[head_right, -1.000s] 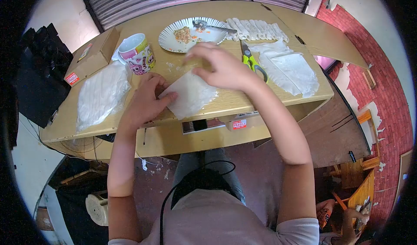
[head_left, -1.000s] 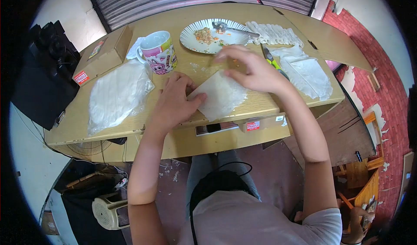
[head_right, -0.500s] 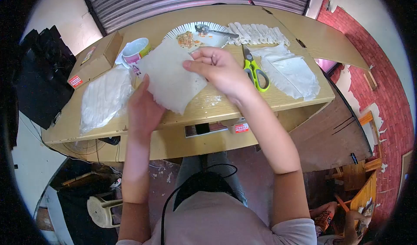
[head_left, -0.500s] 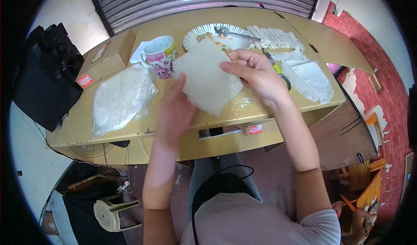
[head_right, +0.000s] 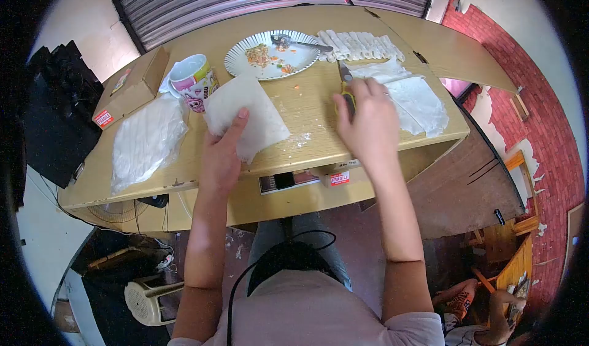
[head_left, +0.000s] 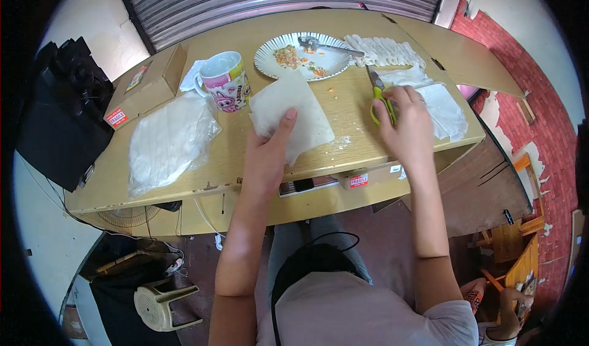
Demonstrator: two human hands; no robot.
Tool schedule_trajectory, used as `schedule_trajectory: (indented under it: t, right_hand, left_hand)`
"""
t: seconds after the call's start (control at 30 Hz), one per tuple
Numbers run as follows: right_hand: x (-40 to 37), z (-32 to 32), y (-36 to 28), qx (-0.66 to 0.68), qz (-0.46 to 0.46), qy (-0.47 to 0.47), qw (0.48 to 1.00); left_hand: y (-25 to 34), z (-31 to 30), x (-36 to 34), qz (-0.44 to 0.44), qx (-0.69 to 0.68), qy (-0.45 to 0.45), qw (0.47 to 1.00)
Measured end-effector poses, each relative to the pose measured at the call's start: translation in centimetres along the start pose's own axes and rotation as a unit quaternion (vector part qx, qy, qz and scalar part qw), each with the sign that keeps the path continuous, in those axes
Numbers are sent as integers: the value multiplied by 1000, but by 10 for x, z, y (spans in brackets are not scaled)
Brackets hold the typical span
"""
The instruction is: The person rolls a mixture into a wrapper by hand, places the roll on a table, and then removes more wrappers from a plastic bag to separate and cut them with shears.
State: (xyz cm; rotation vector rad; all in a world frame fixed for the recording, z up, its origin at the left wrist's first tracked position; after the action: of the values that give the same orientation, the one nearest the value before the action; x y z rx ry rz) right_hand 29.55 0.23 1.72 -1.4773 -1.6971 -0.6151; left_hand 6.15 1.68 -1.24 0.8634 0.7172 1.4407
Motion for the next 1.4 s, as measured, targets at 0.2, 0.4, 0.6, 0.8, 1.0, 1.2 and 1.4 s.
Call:
schedule_trajectory:
  t: [0.2,0.4,0.6,0.8,1.0,1.2,1.4]
  right_hand:
    - [-6,-11,34,-85,100,-187,974]
    - [-11,-69,24,-72,107,-352,927]
    - [-34,-85,14,-120,71,-298,944]
    - [-49,-82,21,-44,186,-302,934]
    - [-101,-60,31,504,285,-289,763]
    - [-121,-44,18,602,250,-283,703]
    - [-133,-38,13,653,257,-319,637]
  left_hand:
    - [3,1,2,-13,-52,5,999]
    - [9,-1,2,-47,-88,12,995]
    - [8,-8,11,-80,-160,-24,983]
    - [9,-9,12,-90,-176,-19,980]
    - [9,-6,11,-84,-174,-3,981]
    - [2,-2,5,-20,-84,2,996]
    - [4,-1,4,-16,-97,-1,995]
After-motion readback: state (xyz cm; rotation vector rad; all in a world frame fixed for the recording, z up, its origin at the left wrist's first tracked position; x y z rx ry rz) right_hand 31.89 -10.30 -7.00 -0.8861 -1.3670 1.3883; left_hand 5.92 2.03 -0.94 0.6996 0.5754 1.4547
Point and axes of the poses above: each hand's wrist, its own x-axis towards the middle knuckle, its own z-axis out of the palm, y = z × x, the point moved 1 cm from there along x, towards the middle knuckle, and after that the axes turned 10 degrees about -x, right-handed, at the moved point
